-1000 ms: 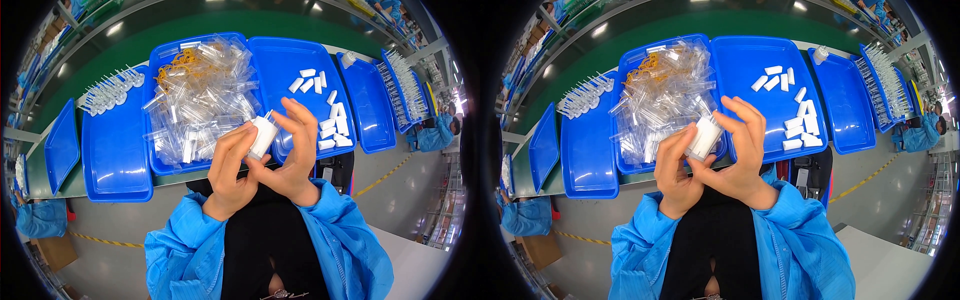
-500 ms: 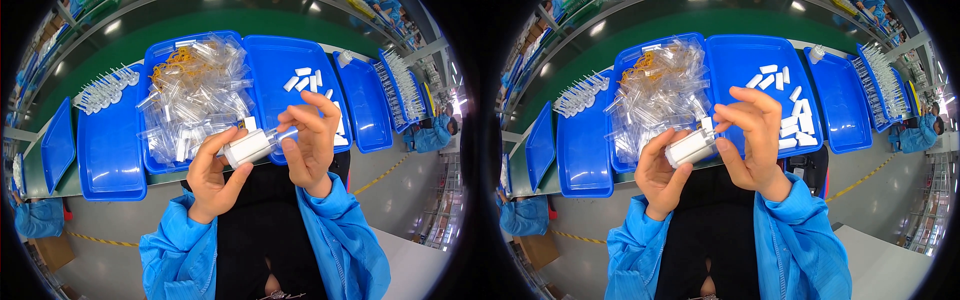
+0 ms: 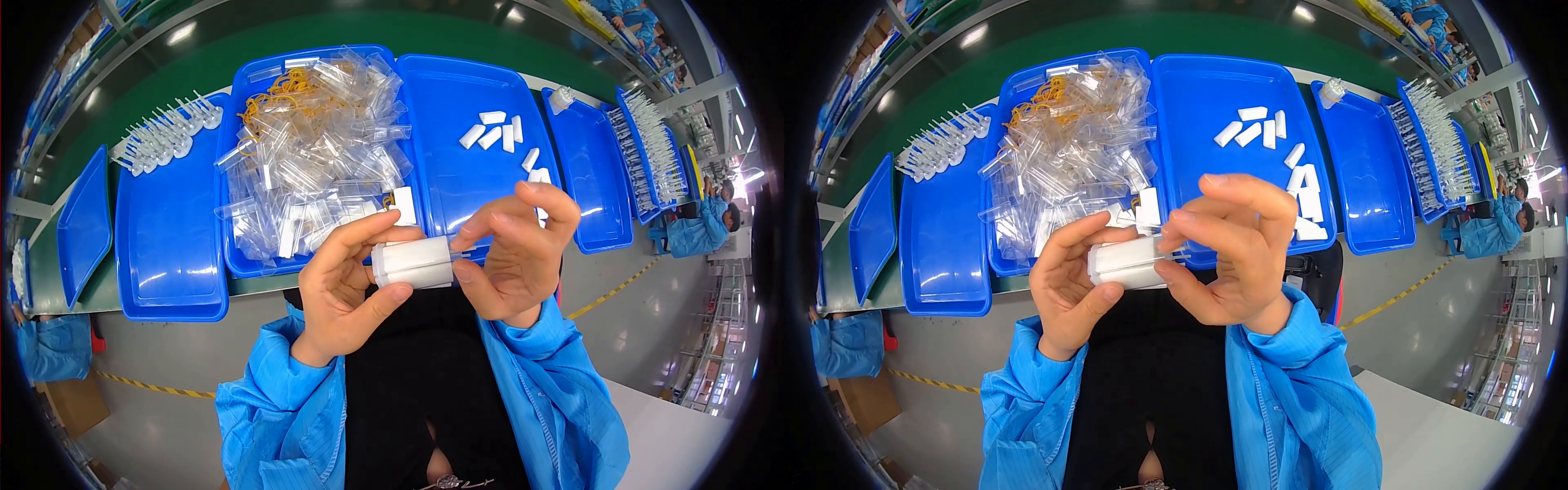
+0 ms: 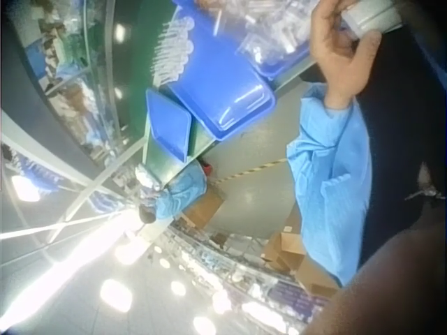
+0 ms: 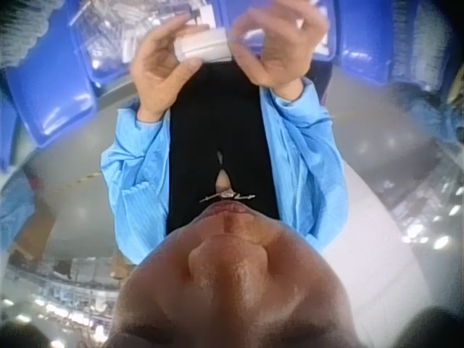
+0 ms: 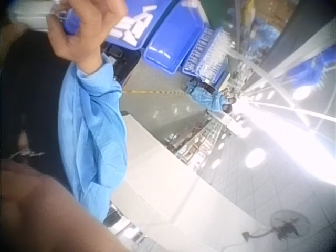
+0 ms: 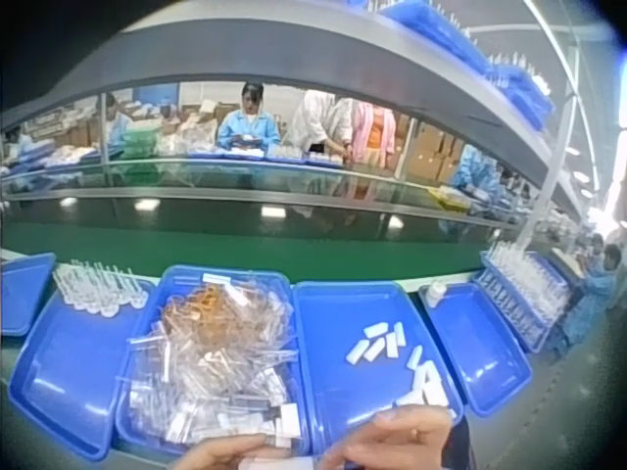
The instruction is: The person places an assembled bundle aside, attaches foam pieces onto plastic prongs to build a cluster, and slides clear plastic sleeves over the foam pieces by hand.
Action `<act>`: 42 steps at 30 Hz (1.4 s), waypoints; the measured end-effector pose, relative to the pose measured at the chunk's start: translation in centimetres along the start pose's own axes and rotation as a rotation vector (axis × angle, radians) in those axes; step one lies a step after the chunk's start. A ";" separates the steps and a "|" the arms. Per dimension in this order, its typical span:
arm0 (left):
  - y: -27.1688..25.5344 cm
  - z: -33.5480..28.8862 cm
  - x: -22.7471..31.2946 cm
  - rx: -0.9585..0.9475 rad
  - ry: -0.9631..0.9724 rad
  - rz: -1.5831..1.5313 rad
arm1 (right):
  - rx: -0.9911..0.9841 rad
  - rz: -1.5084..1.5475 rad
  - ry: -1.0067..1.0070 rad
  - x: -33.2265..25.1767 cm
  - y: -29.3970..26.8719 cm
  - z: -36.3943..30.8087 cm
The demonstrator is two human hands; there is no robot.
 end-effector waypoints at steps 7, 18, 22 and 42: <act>-0.2 -0.2 0.3 0.002 -0.051 0.009 | -0.009 -0.276 -0.141 -0.6 -0.2 -0.3; -0.2 -0.6 0.2 0.021 -0.043 0.047 | -0.036 -0.243 -0.136 -0.7 0.0 -1.0; -0.2 0.0 0.4 -0.025 0.257 0.665 | 0.149 -0.158 0.160 -0.6 0.8 -1.7; -2.2 -0.7 -0.2 0.184 0.063 0.374 | -0.160 -0.478 0.386 6.9 3.4 4.2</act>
Point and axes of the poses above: each hand's wrist, its own z-axis towards the middle knuckle, its own y-axis out of the palm, x = y × z, the point moved 1 cm from there along z, towards the middle knuckle, and after that the axes turned 10 degrees about y, right-handed, at the moved point
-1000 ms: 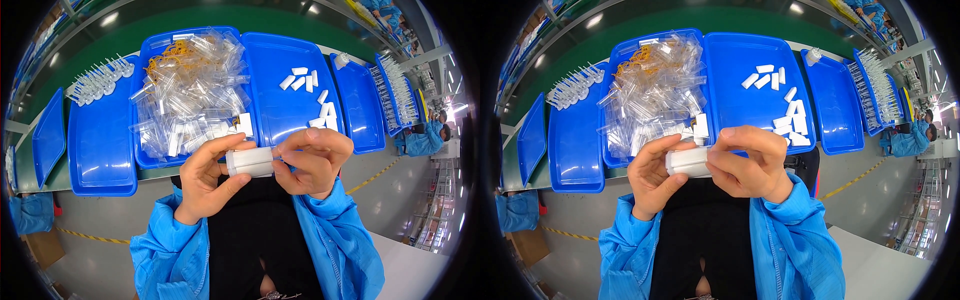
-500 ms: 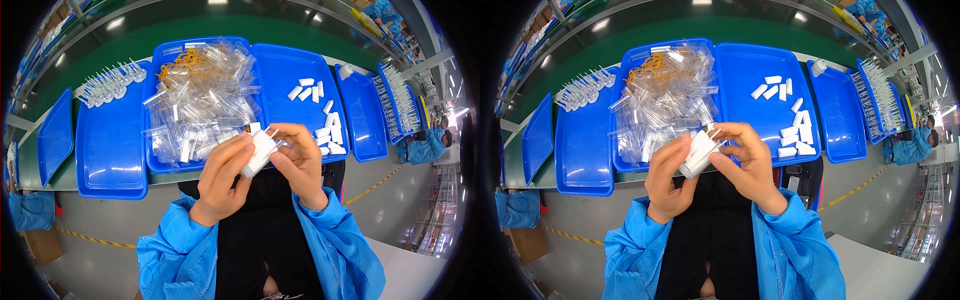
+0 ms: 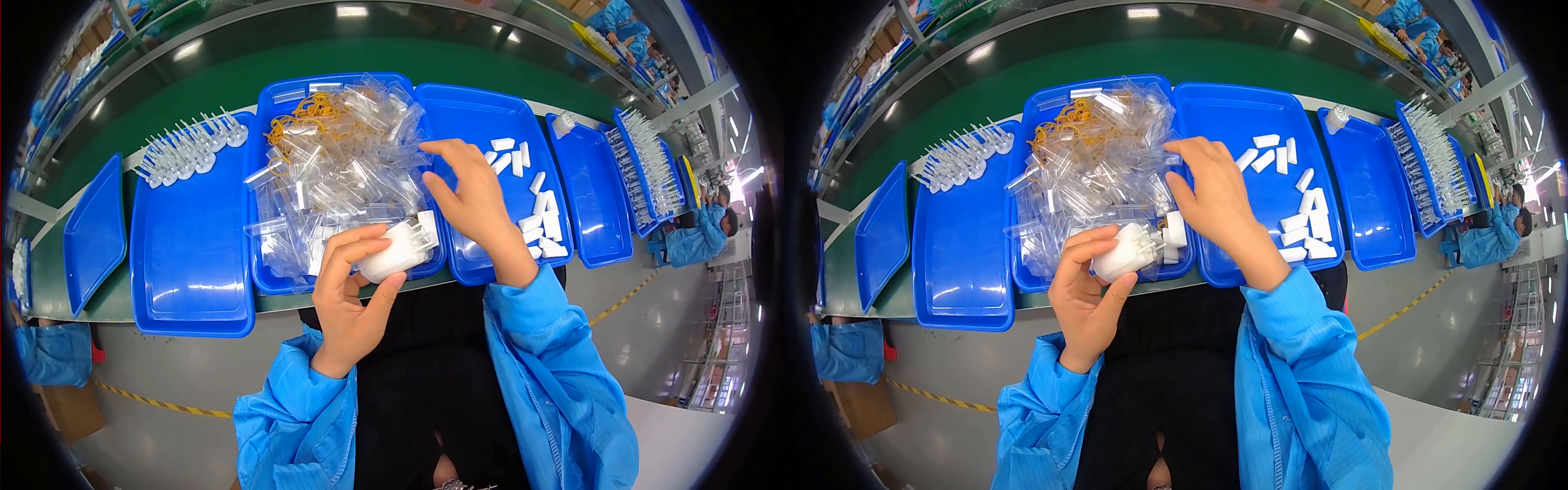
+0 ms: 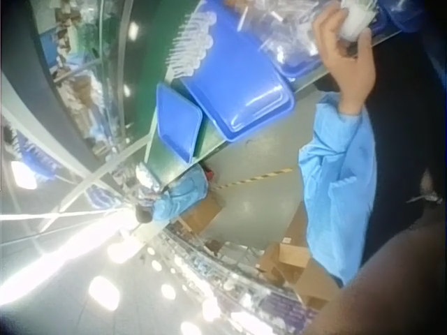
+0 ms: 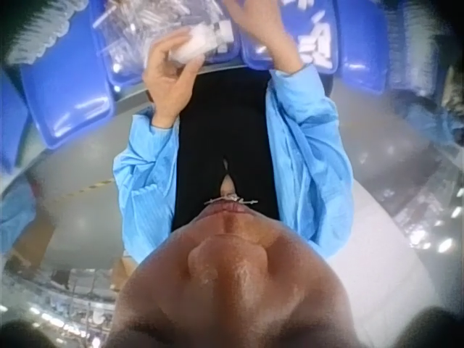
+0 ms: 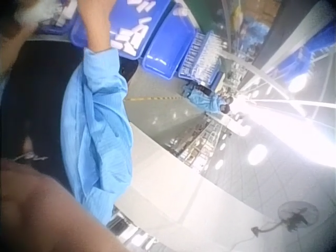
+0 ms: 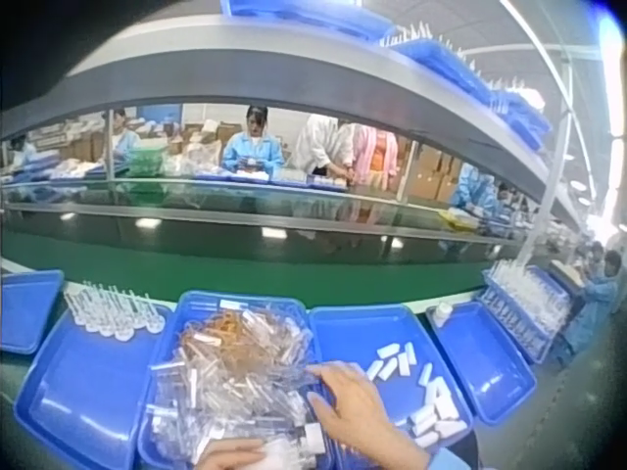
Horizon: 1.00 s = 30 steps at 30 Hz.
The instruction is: The person places an assembled bundle aside, attaches foam pieces onto plastic prongs to build a cluster, and slides clear plastic sleeves over the foam pieces by hand.
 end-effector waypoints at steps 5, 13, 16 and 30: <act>-0.4 -0.1 0.3 0.001 0.068 0.134 | -0.058 -0.196 0.008 0.8 1.2 0.1; -0.3 -0.2 0.0 -0.031 0.169 0.284 | -0.123 0.478 0.135 -1.3 -1.9 -3.5; -0.3 -0.3 -0.1 -0.041 0.178 0.333 | -0.176 0.565 0.110 -2.3 -2.6 -5.1; 1.2 0.0 -0.4 0.060 -0.019 -0.152 | -0.263 0.812 0.148 -3.4 -3.8 -6.8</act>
Point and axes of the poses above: each hand's wrist, its own z-axis towards the middle knuckle, its own y-axis out of the palm, x = y × z, the point moved 1 cm from there along z, towards the middle knuckle, and after that the axes turned 10 degrees about y, right-handed, at the moved point
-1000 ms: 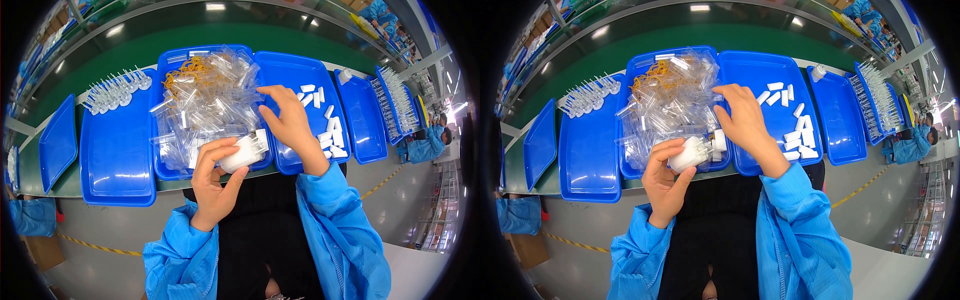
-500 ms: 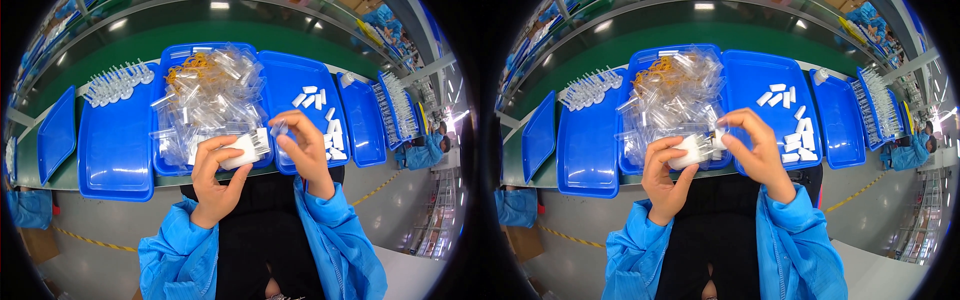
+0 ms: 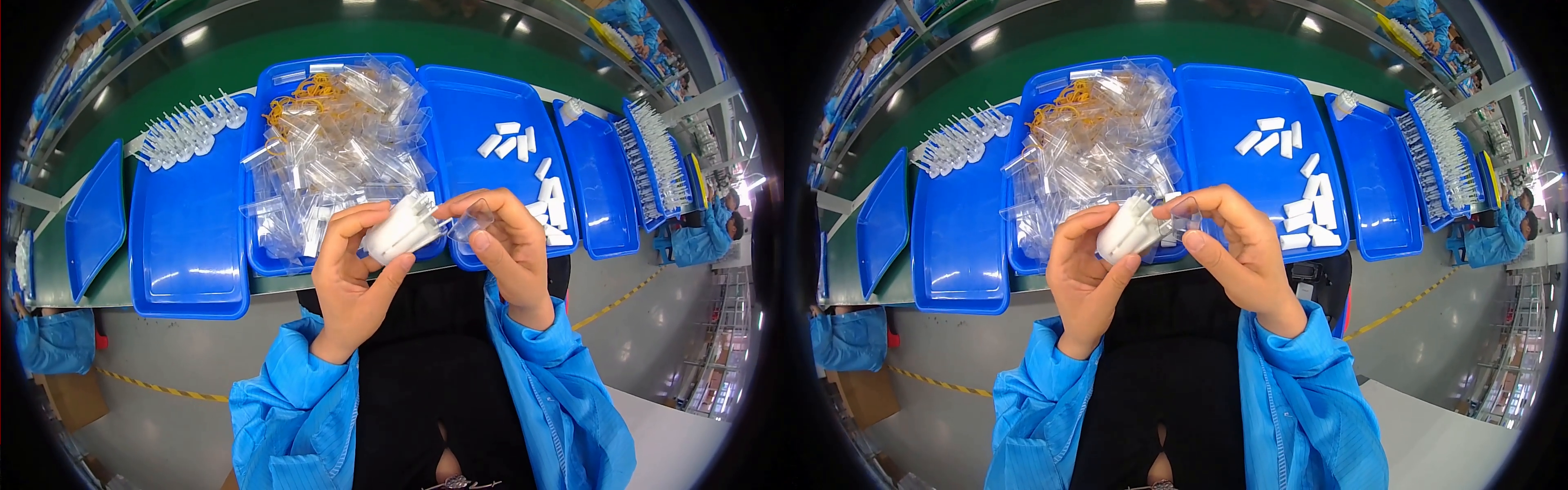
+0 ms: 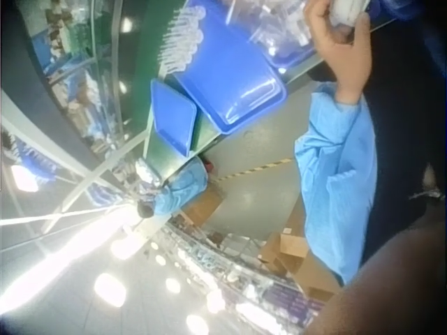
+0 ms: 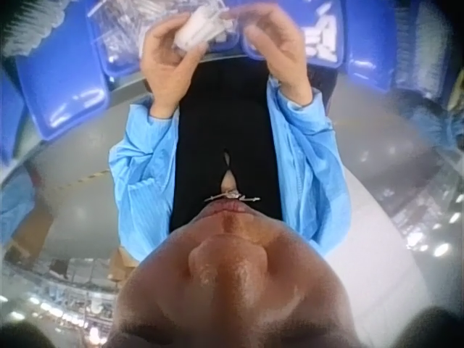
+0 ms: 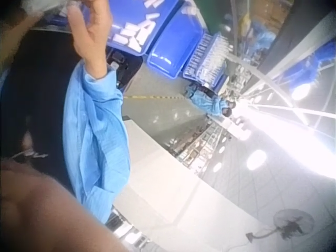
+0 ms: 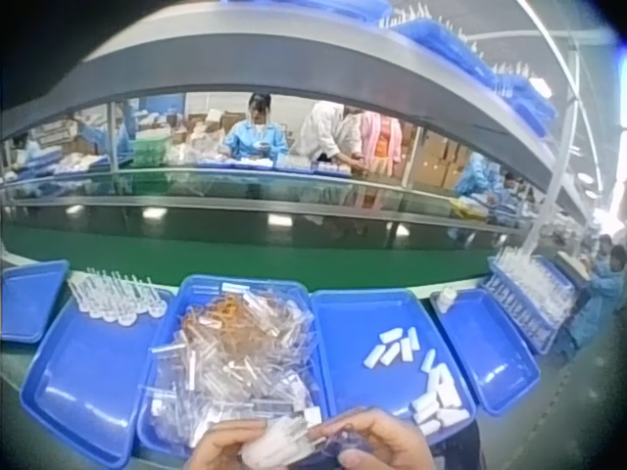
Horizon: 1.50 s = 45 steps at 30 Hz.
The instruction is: The person places an assembled bundle aside, attaches foam pieces onto plastic prongs to build a cluster, and slides clear plastic sleeves over the foam pieces by hand.
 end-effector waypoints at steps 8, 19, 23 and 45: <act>0.1 -0.1 0.3 -0.043 0.145 0.245 | 0.010 0.030 0.025 0.3 0.7 -0.2; -0.5 0.0 -0.6 -0.063 0.380 0.441 | -0.099 -0.211 -0.134 0.0 0.5 0.2; -0.1 0.2 0.0 -0.075 0.296 0.429 | -0.123 -0.259 -0.161 -0.1 0.6 0.2; -0.7 0.1 1.1 0.022 0.080 0.253 | 0.146 0.126 -0.015 0.4 1.0 -0.5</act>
Point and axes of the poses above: each hand's wrist, its own z-axis towards the middle knuckle, its own y-axis out of the palm, x = y × z, the point moved 1 cm from there along z, towards the middle knuckle, and after that the axes turned 10 degrees about y, right-handed, at the moved point
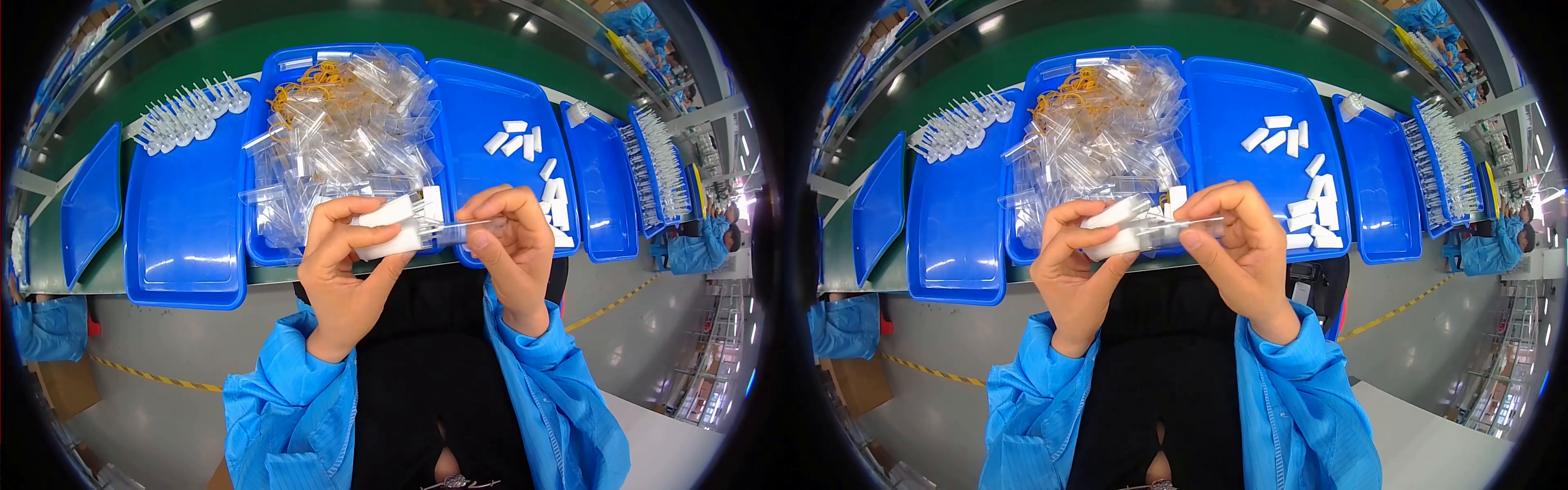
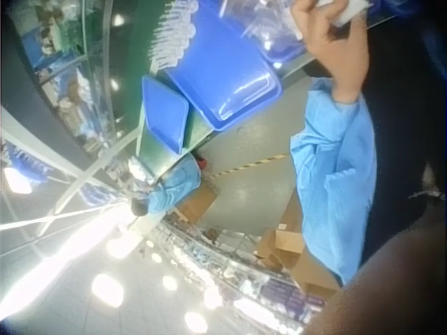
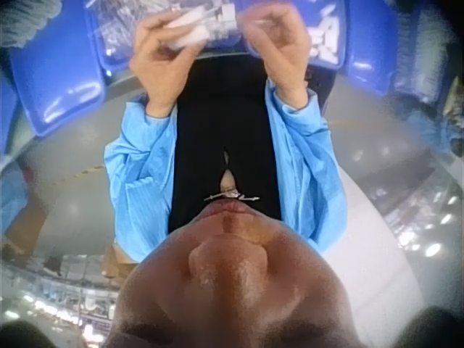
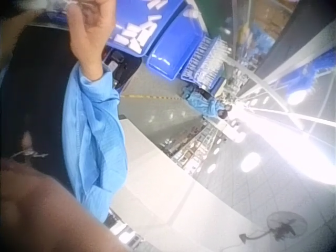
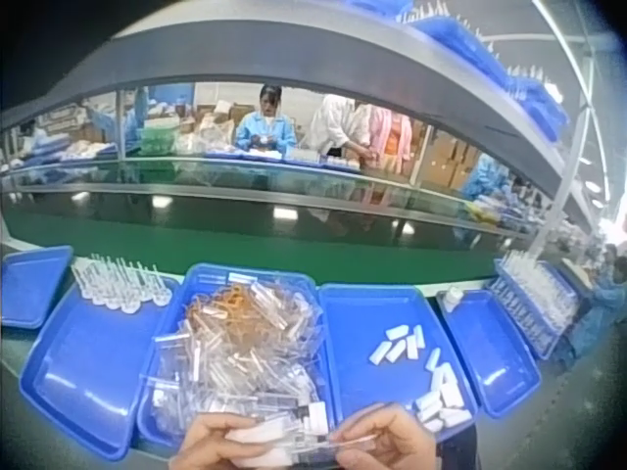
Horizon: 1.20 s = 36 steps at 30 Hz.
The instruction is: The person places an assembled bundle aside, attaches foam pieces onto plastic prongs to build a cluster, and slides clear plastic sleeves over the foam pieces by hand.
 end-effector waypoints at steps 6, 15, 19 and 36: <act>0.1 -0.1 0.2 0.004 -0.021 0.034 | -0.059 -0.052 0.055 0.3 0.5 -0.3; 0.3 0.2 0.0 0.021 0.015 0.043 | -0.031 -0.060 0.082 0.2 0.7 -0.3; 0.4 0.4 0.1 0.034 0.060 0.099 | 0.005 -0.144 -0.030 0.6 1.1 -0.1; 0.1 0.0 0.5 -0.068 0.135 0.234 | -0.011 -0.082 0.014 0.6 0.8 -0.2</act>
Point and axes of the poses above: each hand's wrist, its own z-axis towards the middle knuckle, its own y-axis out of the palm, x = y × z, the point moved 1 cm from there along z, towards the middle knuckle, and after that the axes turned 10 degrees about y, right-handed, at the moved point
